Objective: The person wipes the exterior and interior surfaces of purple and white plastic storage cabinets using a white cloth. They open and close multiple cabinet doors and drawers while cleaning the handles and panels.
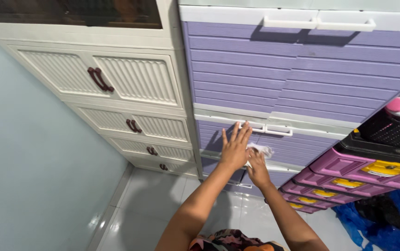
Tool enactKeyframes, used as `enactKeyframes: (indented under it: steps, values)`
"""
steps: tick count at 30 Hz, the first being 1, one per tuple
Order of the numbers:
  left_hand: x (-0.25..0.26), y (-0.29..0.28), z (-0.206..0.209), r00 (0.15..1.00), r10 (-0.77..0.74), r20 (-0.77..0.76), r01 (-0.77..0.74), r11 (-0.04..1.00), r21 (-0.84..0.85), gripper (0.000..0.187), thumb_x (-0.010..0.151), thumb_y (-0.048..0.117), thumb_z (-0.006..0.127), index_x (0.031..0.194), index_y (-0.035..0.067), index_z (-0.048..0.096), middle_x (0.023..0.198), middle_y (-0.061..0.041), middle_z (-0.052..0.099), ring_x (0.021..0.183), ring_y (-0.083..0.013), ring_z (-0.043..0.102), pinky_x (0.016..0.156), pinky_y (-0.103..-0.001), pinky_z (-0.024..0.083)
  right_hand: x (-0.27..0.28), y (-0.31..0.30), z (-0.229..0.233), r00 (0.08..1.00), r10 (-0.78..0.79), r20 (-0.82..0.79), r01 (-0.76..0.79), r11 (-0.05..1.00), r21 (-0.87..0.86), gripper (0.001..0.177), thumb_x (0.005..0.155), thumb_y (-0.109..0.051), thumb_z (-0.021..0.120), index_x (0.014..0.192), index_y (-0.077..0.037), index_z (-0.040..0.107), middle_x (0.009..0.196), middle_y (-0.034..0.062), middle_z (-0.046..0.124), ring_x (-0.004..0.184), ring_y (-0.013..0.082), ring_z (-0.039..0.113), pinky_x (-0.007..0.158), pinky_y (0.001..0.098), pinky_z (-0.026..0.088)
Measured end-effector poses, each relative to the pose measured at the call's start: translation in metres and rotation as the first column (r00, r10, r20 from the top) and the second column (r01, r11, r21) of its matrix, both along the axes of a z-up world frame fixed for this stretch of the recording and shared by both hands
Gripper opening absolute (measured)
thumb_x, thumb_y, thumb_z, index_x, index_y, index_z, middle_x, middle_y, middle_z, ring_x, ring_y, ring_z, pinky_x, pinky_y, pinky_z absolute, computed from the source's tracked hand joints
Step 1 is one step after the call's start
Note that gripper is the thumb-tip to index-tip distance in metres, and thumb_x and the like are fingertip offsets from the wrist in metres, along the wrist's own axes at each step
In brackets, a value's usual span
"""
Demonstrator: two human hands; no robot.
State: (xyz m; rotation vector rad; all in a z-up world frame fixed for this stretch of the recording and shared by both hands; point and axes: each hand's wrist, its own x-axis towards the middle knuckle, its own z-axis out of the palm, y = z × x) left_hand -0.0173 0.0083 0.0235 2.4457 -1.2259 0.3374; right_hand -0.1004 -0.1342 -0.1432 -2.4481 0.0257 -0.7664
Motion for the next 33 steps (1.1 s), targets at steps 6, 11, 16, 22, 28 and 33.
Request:
enactKeyframes:
  steps: [6, 11, 16, 22, 28, 33]
  values:
    - [0.036, 0.048, -0.011, 0.983, -0.181, -0.026, 0.179, 0.982, -0.058, 0.078, 0.091, 0.051, 0.067, 0.159, 0.029, 0.037, 0.173, -0.001, 0.015, 0.16, -0.0266, 0.012, 0.123, -0.068, 0.002, 0.069, 0.04, 0.046, 0.995, 0.026, 0.098, -0.011, 0.989, -0.149, 0.058, 0.088, -0.015, 0.068, 0.144, -0.018, 0.055, 0.163, 0.0166, 0.034, 0.153, 0.0458, 0.019, 0.124, 0.0606, 0.008]
    - [0.076, 0.155, -0.041, 0.983, 0.016, -0.181, -0.027, 0.998, -0.058, 0.084, 0.09, 0.06, 0.065, 0.161, 0.027, 0.032, 0.172, -0.009, 0.013, 0.158, -0.0326, 0.011, 0.122, -0.067, 0.006, 0.083, 0.084, 0.051, 0.995, -0.072, -0.062, 0.055, 0.969, -0.242, 0.062, 0.084, -0.013, 0.071, 0.143, -0.023, 0.055, 0.164, 0.009, 0.033, 0.152, 0.0387, 0.025, 0.124, 0.0621, 0.007]
    - [0.086, 0.258, -0.085, 0.918, 0.177, -0.354, -0.156, 0.984, 0.086, 0.087, 0.09, 0.059, 0.066, 0.161, 0.028, 0.027, 0.172, -0.009, 0.007, 0.157, -0.0329, 0.009, 0.119, -0.068, 0.007, 0.125, 0.135, 0.035, 0.995, -0.034, -0.094, 0.008, 0.963, -0.271, 0.063, 0.083, -0.01, 0.072, 0.142, -0.021, 0.056, 0.165, 0.0074, 0.033, 0.152, 0.0384, 0.026, 0.124, 0.0633, 0.007]
    - [0.096, 0.348, -0.12, 0.822, 0.294, -0.488, -0.271, 0.955, 0.119, 0.091, 0.088, 0.055, 0.07, 0.162, 0.03, 0.022, 0.173, -0.006, 0.003, 0.159, -0.031, 0.008, 0.12, -0.069, 0.007, 0.198, 0.208, 0.03, 0.994, -0.077, -0.083, 0.057, 0.973, -0.222, 0.063, 0.08, -0.007, 0.074, 0.14, -0.018, 0.058, 0.167, 0.0118, 0.031, 0.155, 0.0379, 0.021, 0.122, 0.0694, 0.003]
    - [0.124, 0.405, -0.131, 0.788, 0.348, -0.508, -0.321, 0.936, 0.144, 0.091, 0.09, 0.054, 0.07, 0.162, 0.032, 0.018, 0.173, -0.005, 0.001, 0.158, -0.0299, 0.008, 0.121, -0.068, 0.007, 0.241, 0.253, 0.072, 0.958, -0.24, 0.158, 0.252, 0.966, -0.059, 0.064, 0.078, 0.0, 0.072, 0.139, -0.015, 0.059, 0.165, 0.0175, 0.028, 0.154, 0.0467, 0.013, 0.115, 0.0736, -0.006]
    - [0.142, 0.413, -0.132, 0.78, 0.319, -0.538, -0.262, 0.948, 0.182, 0.093, 0.09, 0.053, 0.069, 0.162, 0.033, 0.014, 0.173, -0.003, -0.002, 0.159, -0.027, 0.008, 0.123, -0.065, 0.005, 0.289, 0.239, 0.156, 0.824, -0.184, 0.536, 0.238, 0.971, -0.032, 0.059, 0.094, 0.003, 0.067, 0.148, -0.02, 0.057, 0.174, 0.0137, 0.023, 0.163, 0.0451, 0.012, 0.134, 0.0619, 0.008]
